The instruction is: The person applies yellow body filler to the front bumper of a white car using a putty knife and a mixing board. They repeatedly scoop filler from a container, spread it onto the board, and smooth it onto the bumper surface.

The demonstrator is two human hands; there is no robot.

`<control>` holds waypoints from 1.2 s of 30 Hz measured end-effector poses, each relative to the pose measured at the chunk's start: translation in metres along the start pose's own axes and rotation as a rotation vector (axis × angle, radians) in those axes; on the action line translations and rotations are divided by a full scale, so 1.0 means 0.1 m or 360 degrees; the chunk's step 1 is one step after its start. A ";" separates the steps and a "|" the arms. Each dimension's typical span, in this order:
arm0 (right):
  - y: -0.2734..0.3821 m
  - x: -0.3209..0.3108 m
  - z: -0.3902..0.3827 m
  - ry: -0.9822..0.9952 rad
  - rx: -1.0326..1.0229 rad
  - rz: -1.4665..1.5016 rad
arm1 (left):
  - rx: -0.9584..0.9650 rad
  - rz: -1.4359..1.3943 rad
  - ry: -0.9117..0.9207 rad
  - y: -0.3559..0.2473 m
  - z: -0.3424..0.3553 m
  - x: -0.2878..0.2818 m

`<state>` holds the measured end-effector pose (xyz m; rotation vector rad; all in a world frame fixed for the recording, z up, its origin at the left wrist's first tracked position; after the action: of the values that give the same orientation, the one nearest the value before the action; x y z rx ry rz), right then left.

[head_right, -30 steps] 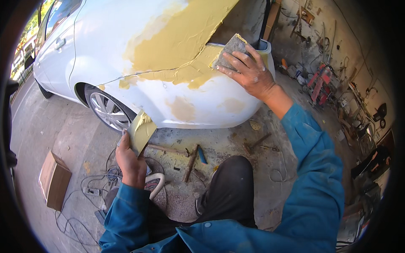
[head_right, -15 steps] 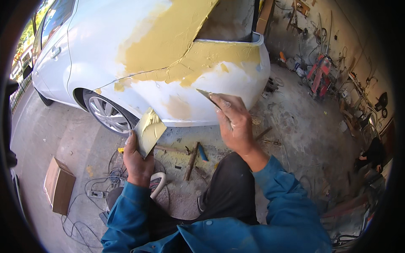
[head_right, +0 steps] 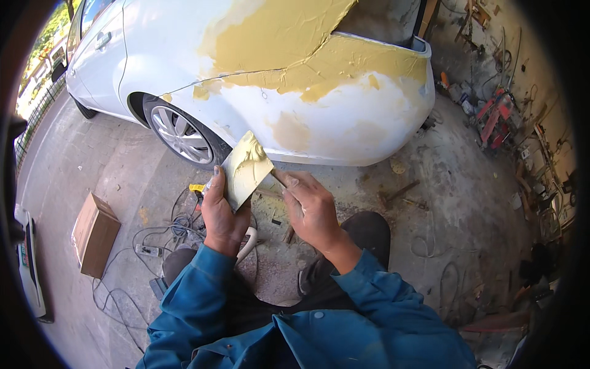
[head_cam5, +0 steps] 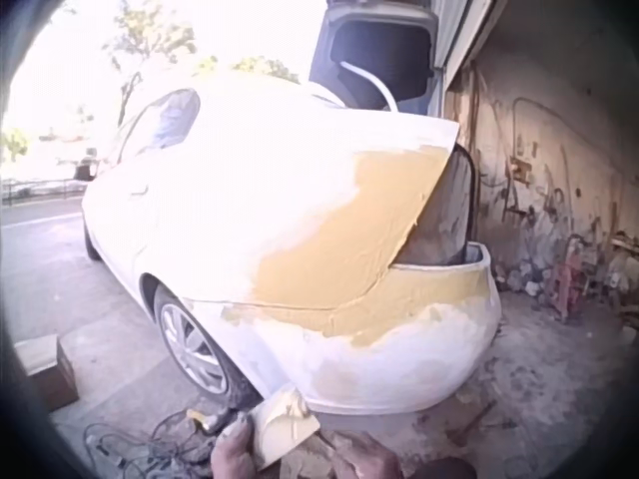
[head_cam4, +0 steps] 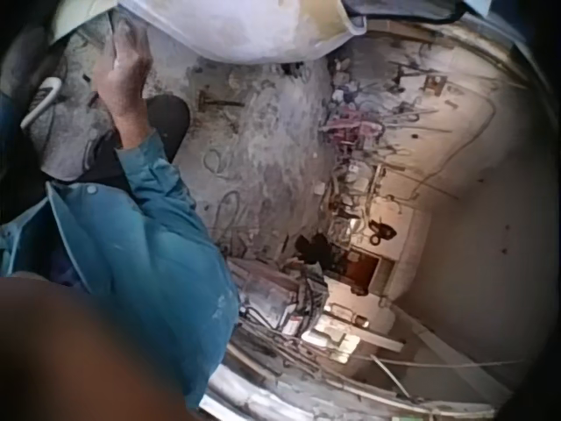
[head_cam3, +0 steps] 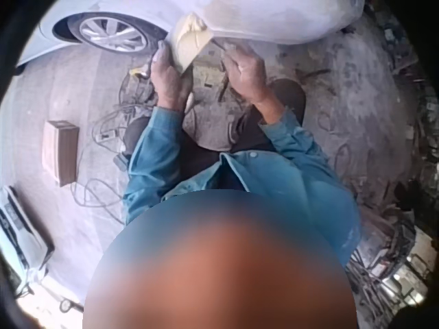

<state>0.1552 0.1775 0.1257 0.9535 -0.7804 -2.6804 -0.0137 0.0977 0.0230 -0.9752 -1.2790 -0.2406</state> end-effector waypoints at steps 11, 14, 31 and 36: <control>0.37 -0.12 0.03 -0.0068 -0.0337 -0.0342 | 0.0359 0.0579 -0.0042 -0.16 -0.07 -0.01; 0.31 -0.06 -0.14 0.0104 -0.0332 -0.0307 | 0.0478 0.0991 -0.0276 -0.31 0.00 -0.31; -1.17 -2.90 1.13 -0.1328 0.0458 0.0303 | 0.0132 0.0369 -0.0382 -0.18 0.12 -0.29; -1.41 -2.88 1.22 -0.1447 0.0573 0.0387 | 0.0091 0.0302 -0.0372 -0.17 0.12 -0.23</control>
<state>0.3009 0.4458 0.2826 -0.3921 -1.4456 -2.7184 -0.0405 0.0884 0.0102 -1.0912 -1.3865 0.0586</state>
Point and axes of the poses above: each hand's wrist, its own z-axis towards the middle knuckle, its own x-axis out of the palm, y = z × x, the point moved 10 cm from there along z, towards the middle knuckle, and after that the axes turned 1 degree about z, right-handed, at the moved point
